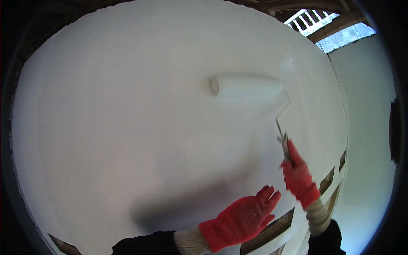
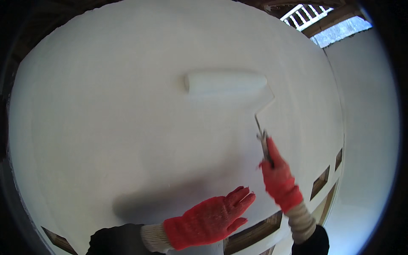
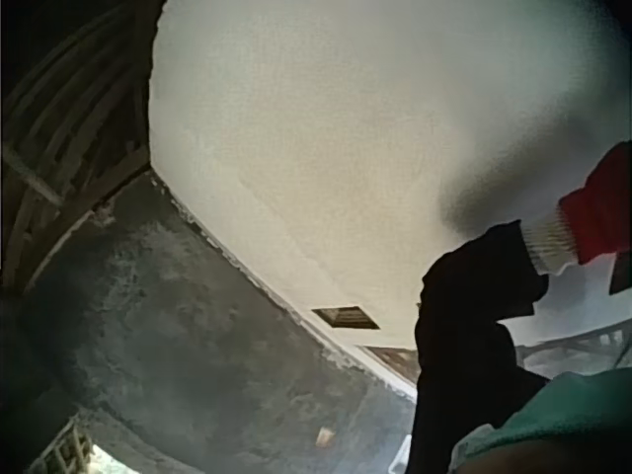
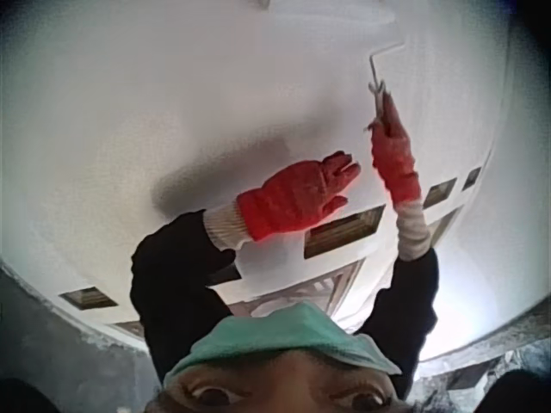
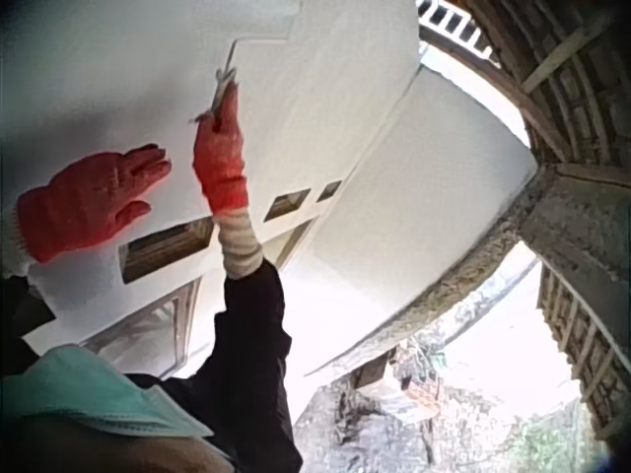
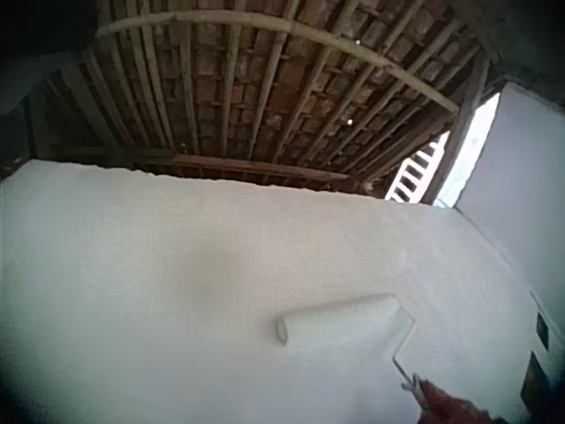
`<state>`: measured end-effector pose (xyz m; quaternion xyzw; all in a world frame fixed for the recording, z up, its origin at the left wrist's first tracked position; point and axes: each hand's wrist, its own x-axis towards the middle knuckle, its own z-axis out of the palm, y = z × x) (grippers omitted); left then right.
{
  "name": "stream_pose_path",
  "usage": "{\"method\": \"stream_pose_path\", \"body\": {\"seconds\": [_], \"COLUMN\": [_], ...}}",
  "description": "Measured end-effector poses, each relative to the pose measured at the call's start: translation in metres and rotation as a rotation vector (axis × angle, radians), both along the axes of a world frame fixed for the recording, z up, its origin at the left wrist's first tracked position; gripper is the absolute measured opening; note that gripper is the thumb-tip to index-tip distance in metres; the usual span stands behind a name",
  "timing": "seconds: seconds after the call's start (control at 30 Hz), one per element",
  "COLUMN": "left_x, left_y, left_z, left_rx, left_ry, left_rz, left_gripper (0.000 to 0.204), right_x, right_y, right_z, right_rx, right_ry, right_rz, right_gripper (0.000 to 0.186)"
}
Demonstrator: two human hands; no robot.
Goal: The person paints a ceiling using a paint roller, moving it back and forth across the surface to apply white paint.
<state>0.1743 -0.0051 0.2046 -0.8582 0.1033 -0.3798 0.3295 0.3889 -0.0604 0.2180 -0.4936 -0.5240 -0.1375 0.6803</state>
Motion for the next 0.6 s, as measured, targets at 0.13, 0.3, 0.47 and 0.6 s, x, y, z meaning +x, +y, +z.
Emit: {"method": "stream_pose_path", "body": {"seconds": [0.13,0.3,0.47,0.6], "left_x": [-0.019,-0.007,-0.007,-0.015], "left_y": [-0.007,-0.039,-0.044,-0.05], "left_z": [0.014,0.007,-0.006,-0.018], "left_rx": [0.021,-0.22,-0.239,-0.274], "left_ry": [0.105,0.067,-0.004,-0.024], "left_rz": [0.224,0.18,0.191,0.209], "left_gripper": [0.051,0.052,0.051,0.051], "right_x": [-0.005,0.025,0.028,0.011], "right_y": [0.004,-0.005,0.004,0.022], "right_z": [0.131,0.268,0.394,0.425], "right_rx": [-0.019,0.089,0.048,0.075], "right_ry": [0.07,-0.099,-0.164,-0.134], "right_rz": [0.084,0.155,0.249,0.239], "right_gripper": [0.057,0.061,0.04,0.043]}}
